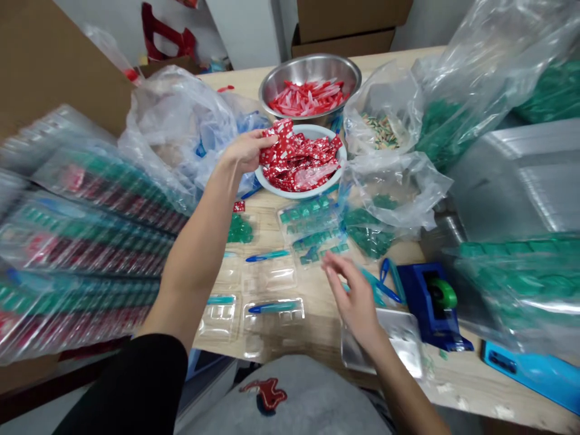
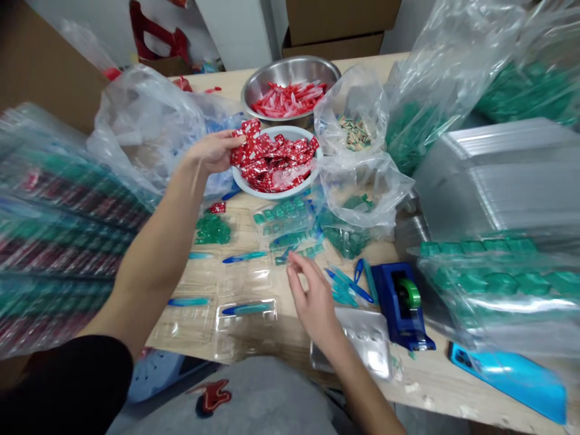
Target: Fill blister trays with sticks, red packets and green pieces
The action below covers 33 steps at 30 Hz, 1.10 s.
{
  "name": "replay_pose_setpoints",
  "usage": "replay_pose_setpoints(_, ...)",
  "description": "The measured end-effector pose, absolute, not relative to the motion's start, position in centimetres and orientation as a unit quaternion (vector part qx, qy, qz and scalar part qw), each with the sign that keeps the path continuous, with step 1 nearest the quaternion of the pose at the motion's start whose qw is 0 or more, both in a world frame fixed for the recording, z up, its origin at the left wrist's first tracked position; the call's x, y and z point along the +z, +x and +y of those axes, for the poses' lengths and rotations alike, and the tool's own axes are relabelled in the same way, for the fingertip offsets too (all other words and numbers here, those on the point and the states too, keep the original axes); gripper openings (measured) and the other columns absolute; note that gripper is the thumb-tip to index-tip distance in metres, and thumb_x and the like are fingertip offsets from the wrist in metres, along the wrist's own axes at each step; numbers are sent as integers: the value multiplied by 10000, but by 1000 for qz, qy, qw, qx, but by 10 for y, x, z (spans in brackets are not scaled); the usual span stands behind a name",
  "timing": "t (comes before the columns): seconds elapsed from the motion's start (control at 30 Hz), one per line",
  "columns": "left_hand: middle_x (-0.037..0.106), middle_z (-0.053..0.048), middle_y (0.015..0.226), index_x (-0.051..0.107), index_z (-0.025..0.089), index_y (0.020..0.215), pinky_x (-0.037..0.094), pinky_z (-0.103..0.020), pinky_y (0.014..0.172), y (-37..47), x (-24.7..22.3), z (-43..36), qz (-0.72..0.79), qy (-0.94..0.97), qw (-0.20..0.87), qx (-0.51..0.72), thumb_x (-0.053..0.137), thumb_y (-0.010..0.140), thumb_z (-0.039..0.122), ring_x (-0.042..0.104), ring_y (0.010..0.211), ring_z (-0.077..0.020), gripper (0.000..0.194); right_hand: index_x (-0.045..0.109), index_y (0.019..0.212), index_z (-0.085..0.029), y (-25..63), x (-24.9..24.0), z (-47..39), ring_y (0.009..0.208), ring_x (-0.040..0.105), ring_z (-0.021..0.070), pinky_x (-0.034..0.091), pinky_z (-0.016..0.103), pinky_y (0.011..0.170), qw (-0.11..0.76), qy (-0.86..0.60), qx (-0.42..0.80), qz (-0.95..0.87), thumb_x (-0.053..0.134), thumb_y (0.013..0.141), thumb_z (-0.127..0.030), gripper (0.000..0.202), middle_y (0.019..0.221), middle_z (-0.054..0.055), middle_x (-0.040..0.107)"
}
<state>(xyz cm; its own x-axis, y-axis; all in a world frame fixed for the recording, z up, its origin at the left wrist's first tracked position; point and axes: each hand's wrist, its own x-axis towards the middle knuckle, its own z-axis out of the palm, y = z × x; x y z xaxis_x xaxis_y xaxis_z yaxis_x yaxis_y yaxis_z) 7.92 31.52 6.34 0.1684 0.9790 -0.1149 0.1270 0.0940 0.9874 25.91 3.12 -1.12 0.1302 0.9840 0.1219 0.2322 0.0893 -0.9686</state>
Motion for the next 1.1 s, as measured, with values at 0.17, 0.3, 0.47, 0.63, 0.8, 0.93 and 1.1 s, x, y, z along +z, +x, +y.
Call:
replay_pose_setpoints(0.17, 645, 46, 658, 585, 182, 895, 512, -280, 636, 86, 60, 221, 438, 549, 616, 357, 794, 664, 226, 607, 577, -125, 315, 484, 1341, -330, 246, 11, 87, 1166, 620, 244, 536, 427, 978, 570, -419, 618, -342, 774, 675, -568, 765, 1363, 88, 559)
replay_pose_setpoints(0.3, 698, 3, 826, 577, 183, 944, 539, -292, 722, 87, 51, 138, 383, 609, 626, 300, 742, 728, 260, 658, 731, -152, 282, 501, 1308, -337, 226, 20, 84, 1080, 655, 233, 589, 442, 897, 539, -344, 728, -247, 842, 616, -487, 786, 1255, 30, 645)
replay_pose_setpoints(0.47, 622, -73, 1262, 572, 227, 1266, 429, -382, 1047, 80, 41, 78, 450, 685, 487, 300, 530, 892, 197, 565, 1188, -206, 377, 655, 1049, -259, 208, 15, 46, 943, 708, 227, 624, 419, 825, 523, -352, 752, -194, 854, 608, -444, 517, 975, 14, 745)
replay_pose_setpoints(0.63, 575, -55, 1266, 540, 340, 1313, 467, -367, 1009, 70, 33, 45, 491, 668, 415, 374, 557, 928, 307, 561, 1174, -198, 386, 682, 949, -243, 211, 12, 27, 820, 736, 213, 655, 401, 727, 526, -394, 737, -157, 847, 620, -426, 411, 936, 3, 763)
replay_pose_setpoints(0.8, 640, -55, 1133, 571, 314, 1216, 499, -400, 944, 68, 14, 6, 501, 708, 351, 354, 657, 872, 326, 596, 1080, -215, 355, 699, 928, -229, 217, 5, 10, 797, 743, 214, 654, 395, 731, 527, -461, 695, -162, 845, 644, -379, 352, 907, 13, 772)
replay_pose_setpoints(0.93, 667, -51, 1000, 651, 269, 1027, 520, -380, 863, 67, -4, -19, 536, 642, 416, 357, 593, 912, 298, 629, 963, -203, 132, 716, 964, -218, 223, -11, -18, 930, 730, 243, 604, 441, 882, 500, -505, 675, -202, 834, 669, -350, 344, 1003, 55, 768)
replay_pose_setpoints(1.1, 683, -20, 896, 656, 250, 903, 508, -332, 803, 53, -9, -21, 566, 548, 519, 330, 524, 931, 269, 641, 863, -168, 136, 699, 864, -219, 234, -30, -45, 821, 742, 229, 617, 432, 826, 499, -548, 649, -174, 842, 652, -370, 297, 873, 38, 775)
